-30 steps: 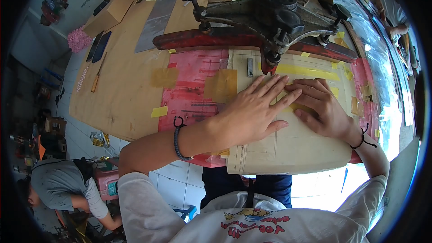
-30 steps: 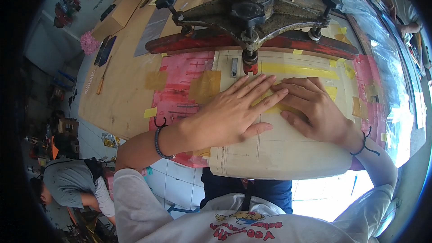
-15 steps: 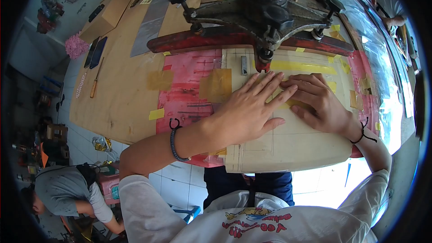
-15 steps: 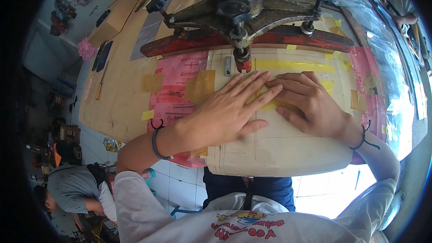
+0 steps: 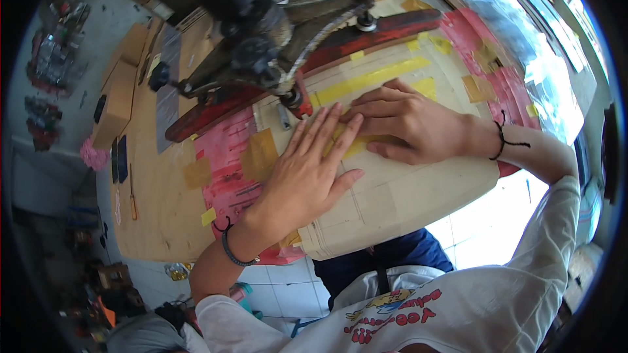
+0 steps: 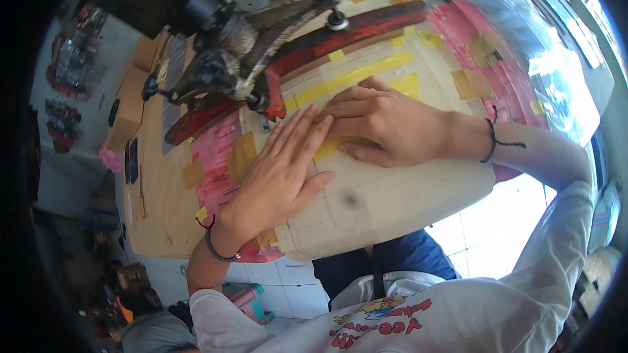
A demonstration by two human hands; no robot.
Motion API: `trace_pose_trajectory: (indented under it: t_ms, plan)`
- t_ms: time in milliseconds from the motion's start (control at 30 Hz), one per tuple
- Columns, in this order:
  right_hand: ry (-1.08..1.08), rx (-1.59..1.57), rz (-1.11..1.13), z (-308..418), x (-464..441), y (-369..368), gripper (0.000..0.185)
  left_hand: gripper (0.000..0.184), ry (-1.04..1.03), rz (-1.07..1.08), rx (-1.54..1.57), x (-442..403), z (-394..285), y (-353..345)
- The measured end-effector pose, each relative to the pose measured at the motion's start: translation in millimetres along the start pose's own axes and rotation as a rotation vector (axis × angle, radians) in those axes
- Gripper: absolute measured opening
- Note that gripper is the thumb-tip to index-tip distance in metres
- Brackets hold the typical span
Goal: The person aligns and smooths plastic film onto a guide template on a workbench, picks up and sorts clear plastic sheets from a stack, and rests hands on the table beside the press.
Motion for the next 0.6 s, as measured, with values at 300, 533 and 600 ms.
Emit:
trace_pose_trajectory:
  t_ms: [300,533,600]
  plan:
    - [0.016,-0.002,-0.032,-3.3,4.7,-2.0,0.035,0.078,0.008,0.040,0.023,-2.1,0.5,-1.5]
    - [0.001,0.014,0.027,-0.8,-1.2,-1.8,0.031,0.078,0.007,-0.018,0.024,1.1,1.4,-0.4]
    - [0.002,0.038,0.045,0.4,-2.8,-2.3,0.031,0.079,0.007,-0.045,0.023,2.6,2.3,-0.4]
Point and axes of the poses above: each hand's wrist, its own x-axis away from the middle knuckle, its own y-axis out of the back of the hand, z = x × y, the point moved 8 cm from there along -x, towards the middle knuckle, and after that the axes turned 14 degrees about -z, right-handed, at the moved point
